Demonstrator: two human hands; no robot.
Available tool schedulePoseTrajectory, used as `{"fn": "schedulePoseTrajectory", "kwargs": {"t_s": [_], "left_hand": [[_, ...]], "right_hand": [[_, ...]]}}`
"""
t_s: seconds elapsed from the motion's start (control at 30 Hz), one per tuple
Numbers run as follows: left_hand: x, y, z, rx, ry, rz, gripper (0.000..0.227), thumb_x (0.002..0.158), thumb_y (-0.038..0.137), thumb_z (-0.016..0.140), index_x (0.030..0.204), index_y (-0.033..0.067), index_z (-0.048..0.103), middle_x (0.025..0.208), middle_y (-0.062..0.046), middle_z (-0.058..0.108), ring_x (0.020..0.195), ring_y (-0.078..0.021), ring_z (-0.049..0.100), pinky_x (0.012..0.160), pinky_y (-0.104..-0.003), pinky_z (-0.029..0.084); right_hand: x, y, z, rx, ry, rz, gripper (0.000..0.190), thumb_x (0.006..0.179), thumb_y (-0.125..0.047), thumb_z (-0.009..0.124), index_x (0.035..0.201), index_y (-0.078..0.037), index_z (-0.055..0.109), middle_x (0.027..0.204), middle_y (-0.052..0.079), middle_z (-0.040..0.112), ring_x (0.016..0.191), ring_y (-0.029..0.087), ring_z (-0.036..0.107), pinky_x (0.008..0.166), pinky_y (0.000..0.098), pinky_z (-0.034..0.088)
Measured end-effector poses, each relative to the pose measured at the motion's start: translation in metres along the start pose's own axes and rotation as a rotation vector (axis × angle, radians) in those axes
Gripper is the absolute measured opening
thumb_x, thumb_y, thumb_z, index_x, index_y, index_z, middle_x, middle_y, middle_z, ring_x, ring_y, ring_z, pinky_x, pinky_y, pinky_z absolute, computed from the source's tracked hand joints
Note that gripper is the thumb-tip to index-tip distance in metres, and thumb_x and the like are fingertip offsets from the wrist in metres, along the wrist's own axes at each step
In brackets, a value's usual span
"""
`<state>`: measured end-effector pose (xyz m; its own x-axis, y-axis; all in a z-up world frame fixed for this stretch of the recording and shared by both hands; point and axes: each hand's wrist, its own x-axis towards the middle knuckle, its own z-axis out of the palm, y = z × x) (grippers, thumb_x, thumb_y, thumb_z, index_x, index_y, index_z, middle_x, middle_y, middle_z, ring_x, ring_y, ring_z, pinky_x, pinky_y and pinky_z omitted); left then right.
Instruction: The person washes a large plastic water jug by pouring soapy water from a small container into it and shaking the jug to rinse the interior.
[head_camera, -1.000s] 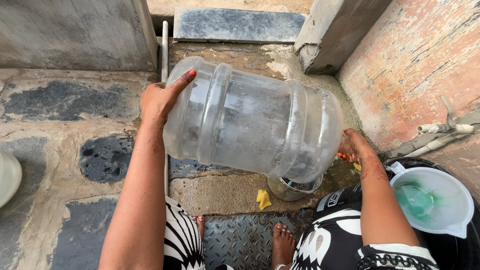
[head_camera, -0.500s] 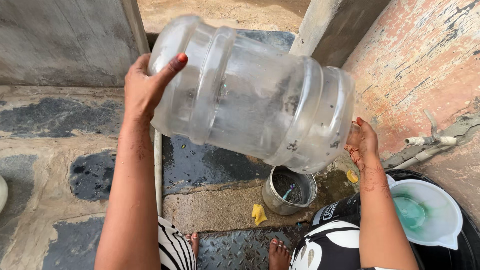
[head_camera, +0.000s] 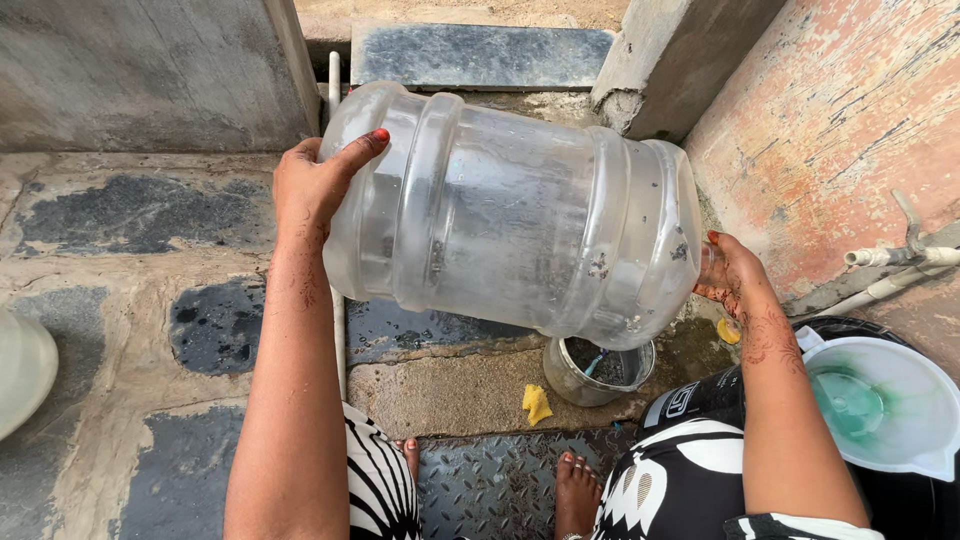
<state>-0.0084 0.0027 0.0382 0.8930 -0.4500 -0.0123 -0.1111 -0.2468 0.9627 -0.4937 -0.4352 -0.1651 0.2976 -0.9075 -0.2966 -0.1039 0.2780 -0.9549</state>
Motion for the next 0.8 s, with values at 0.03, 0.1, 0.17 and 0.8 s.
{"fn": "schedulePoseTrajectory", "kwargs": {"t_s": [0.03,0.1,0.17,0.8], "left_hand": [[-0.001,0.001,-0.001,0.006,-0.002,0.003,0.082,0.057,0.058,0.088,0.113,-0.0004,0.074,0.101,-0.018,0.077,0.086,-0.0249,0.078,0.078,-0.036,0.060],[-0.001,0.002,0.000,0.018,-0.010,0.008,0.081,0.056,0.059,0.087,0.112,0.0005,0.075,0.100,-0.017,0.078,0.087,-0.0246,0.077,0.078,-0.036,0.060],[-0.001,0.000,0.001,0.047,-0.002,0.022,0.081,0.057,0.060,0.088,0.111,-0.0001,0.076,0.100,-0.016,0.077,0.089,-0.0239,0.076,0.080,-0.036,0.058],[0.009,-0.014,0.008,0.213,-0.013,-0.048,0.107,0.061,0.071,0.085,0.133,-0.0051,0.060,0.129,-0.027,0.063,0.119,-0.0342,0.065,0.097,-0.046,0.054]], "right_hand": [[-0.002,-0.001,0.000,0.015,-0.009,-0.012,0.032,0.104,-0.032,0.059,0.126,-0.009,0.061,0.105,0.000,0.065,0.089,0.014,0.067,0.079,0.0403,0.060],[-0.011,-0.004,0.003,0.024,-0.016,0.002,0.033,0.102,-0.034,0.058,0.125,-0.010,0.061,0.102,-0.001,0.067,0.087,0.014,0.069,0.076,0.0391,0.061],[-0.025,-0.010,0.011,-0.032,-0.026,0.035,0.036,0.101,-0.039,0.056,0.124,-0.011,0.060,0.099,0.001,0.070,0.081,0.016,0.069,0.069,0.0381,0.058],[-0.058,-0.026,0.026,-0.370,0.009,0.151,0.049,0.102,-0.051,0.051,0.118,-0.007,0.066,0.087,0.011,0.071,0.065,0.022,0.064,0.051,0.0369,0.048]]}}
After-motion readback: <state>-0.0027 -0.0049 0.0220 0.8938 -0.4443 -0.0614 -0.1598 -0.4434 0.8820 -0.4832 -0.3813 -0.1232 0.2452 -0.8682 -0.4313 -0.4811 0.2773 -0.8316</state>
